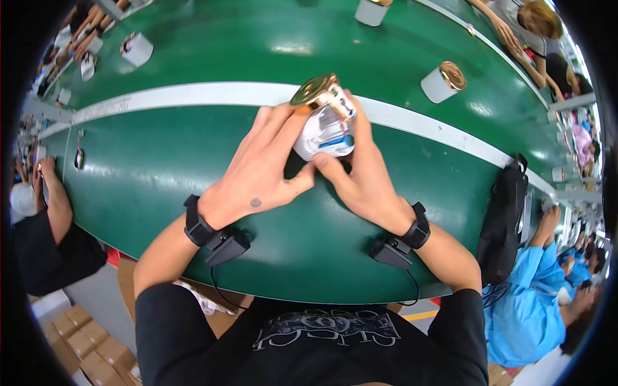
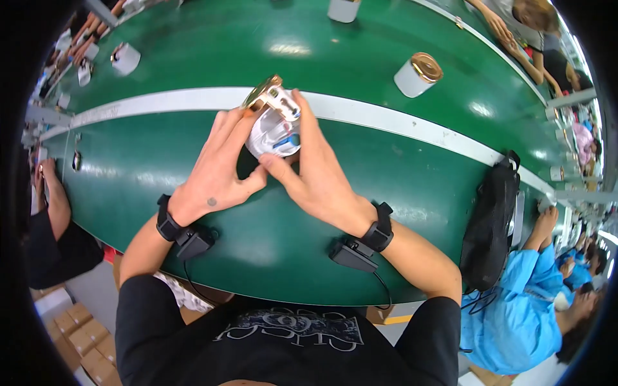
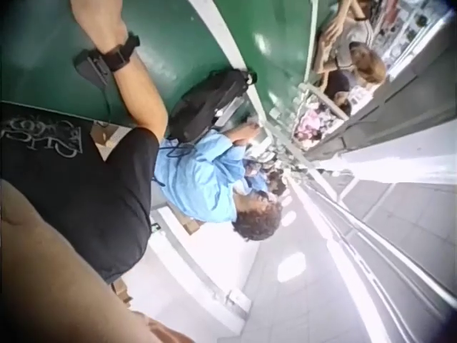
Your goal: Assembling small cylindrical components by hand at a production line workstation.
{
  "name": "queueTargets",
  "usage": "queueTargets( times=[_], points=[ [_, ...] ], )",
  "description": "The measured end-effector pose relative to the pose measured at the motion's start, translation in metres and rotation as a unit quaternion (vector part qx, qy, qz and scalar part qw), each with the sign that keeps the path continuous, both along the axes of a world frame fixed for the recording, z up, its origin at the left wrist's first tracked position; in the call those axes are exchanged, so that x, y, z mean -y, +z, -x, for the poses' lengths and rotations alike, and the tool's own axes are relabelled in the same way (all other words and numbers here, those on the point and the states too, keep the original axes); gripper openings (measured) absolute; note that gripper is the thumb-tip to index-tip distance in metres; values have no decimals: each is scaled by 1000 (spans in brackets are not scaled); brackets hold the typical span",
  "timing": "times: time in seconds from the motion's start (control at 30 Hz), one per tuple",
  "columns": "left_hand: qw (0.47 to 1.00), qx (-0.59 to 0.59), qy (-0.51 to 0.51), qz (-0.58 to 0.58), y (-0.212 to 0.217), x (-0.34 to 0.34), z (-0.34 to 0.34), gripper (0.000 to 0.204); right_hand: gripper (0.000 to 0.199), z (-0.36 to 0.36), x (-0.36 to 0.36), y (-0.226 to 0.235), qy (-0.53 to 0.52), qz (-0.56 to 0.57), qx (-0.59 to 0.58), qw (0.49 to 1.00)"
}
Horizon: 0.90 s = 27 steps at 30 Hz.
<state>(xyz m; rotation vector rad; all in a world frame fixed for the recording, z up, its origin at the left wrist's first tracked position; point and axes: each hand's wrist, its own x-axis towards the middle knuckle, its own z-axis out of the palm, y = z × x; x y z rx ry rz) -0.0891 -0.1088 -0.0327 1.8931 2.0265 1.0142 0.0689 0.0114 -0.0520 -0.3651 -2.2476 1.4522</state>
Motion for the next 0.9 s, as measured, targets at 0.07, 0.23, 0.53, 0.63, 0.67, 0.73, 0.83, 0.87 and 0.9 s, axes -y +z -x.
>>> queueTargets(
  times=[0.07,0.23,0.53,0.63,0.67,0.73,0.83,0.87,0.9],
  points=[
    [999,28,17,-7,-3,-2,-5,75,86,0,1,-3,-20,13,-23,999],
    [997,68,35,-30,-9,5,4,77,79,-14,-9,-5,30,-46,7,998],
    [883,452,-95,76,-18,5,-2,76,73,-1,-63,3,108,132,-56,984],
    [907,403,-109,58,-18,7,-3,75,71,-8,-63,7,178,186,-13,966],
    [918,376,-117,50,-19,8,-4,74,71,-8,-66,8,192,169,9,967],
    [941,316,-117,26,-22,9,-5,72,72,-8,-72,10,218,134,52,965],
    [975,185,-119,-19,-24,10,-4,69,74,-7,-71,16,225,78,78,968],
    [978,169,-123,-1,-24,11,-2,68,76,-7,-70,19,226,50,89,969],
    [980,153,-129,16,-21,11,-1,66,76,-7,-70,23,227,50,91,968]
  ],
)
